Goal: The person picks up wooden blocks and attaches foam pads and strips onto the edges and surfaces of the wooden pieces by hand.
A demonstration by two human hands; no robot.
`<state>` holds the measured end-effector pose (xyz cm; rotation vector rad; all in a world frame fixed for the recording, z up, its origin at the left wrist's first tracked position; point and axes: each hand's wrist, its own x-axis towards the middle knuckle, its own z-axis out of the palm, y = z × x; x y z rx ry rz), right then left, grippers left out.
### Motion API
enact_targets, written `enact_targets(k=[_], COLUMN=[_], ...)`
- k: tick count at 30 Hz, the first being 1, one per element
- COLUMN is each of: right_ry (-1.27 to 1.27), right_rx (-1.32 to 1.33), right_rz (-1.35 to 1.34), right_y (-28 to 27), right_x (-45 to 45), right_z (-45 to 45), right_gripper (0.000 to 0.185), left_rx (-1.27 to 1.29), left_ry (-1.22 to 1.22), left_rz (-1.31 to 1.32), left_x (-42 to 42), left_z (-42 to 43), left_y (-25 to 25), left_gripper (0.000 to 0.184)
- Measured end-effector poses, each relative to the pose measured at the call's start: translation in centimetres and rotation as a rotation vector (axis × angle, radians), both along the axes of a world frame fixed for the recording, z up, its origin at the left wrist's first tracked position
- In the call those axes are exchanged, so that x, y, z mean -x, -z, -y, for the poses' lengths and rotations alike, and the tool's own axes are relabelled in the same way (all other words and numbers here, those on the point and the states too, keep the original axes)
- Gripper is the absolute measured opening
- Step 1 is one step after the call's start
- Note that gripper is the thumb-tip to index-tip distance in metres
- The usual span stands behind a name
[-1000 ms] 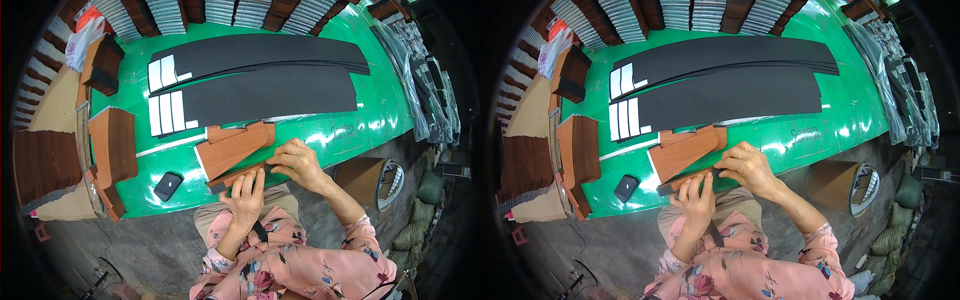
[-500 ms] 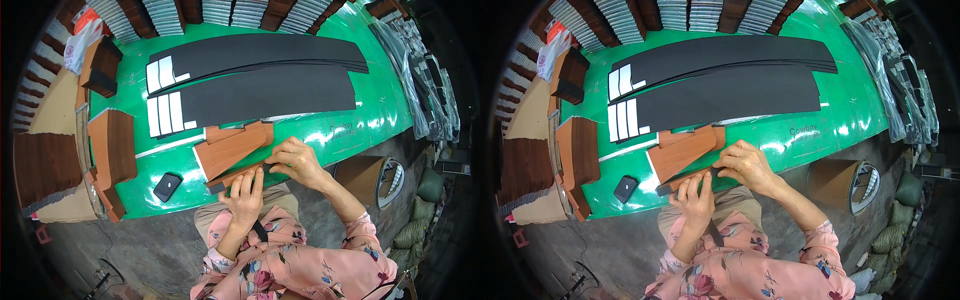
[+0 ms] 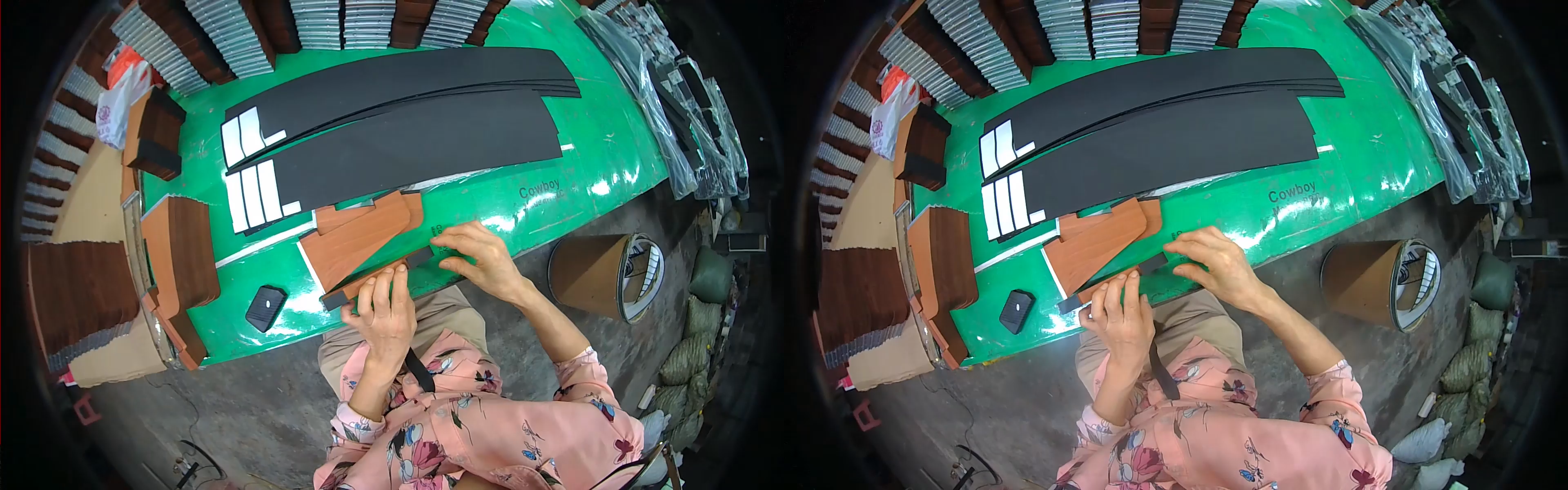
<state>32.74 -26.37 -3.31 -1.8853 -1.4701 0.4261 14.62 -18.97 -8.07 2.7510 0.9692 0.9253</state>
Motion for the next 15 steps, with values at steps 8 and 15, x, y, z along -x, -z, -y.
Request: enact_targets(k=[8,15], right_ry=[0.023,0.018], right_rx=[-0.057,-0.030], right_rz=[-0.057,-0.073], right_y=[0.7,0.4], right_x=[0.6,0.5], right_z=[-0.8,-1.3], right_gripper=[0.029,0.019], left_rx=[-0.043,-0.056], left_ry=[-0.005,-0.026], left_rz=[-0.045,-0.076], left_x=[-0.4,-0.7], left_z=[-0.2,-0.1], left_y=[-0.8,-0.8], left_gripper=[0.045,0.044])
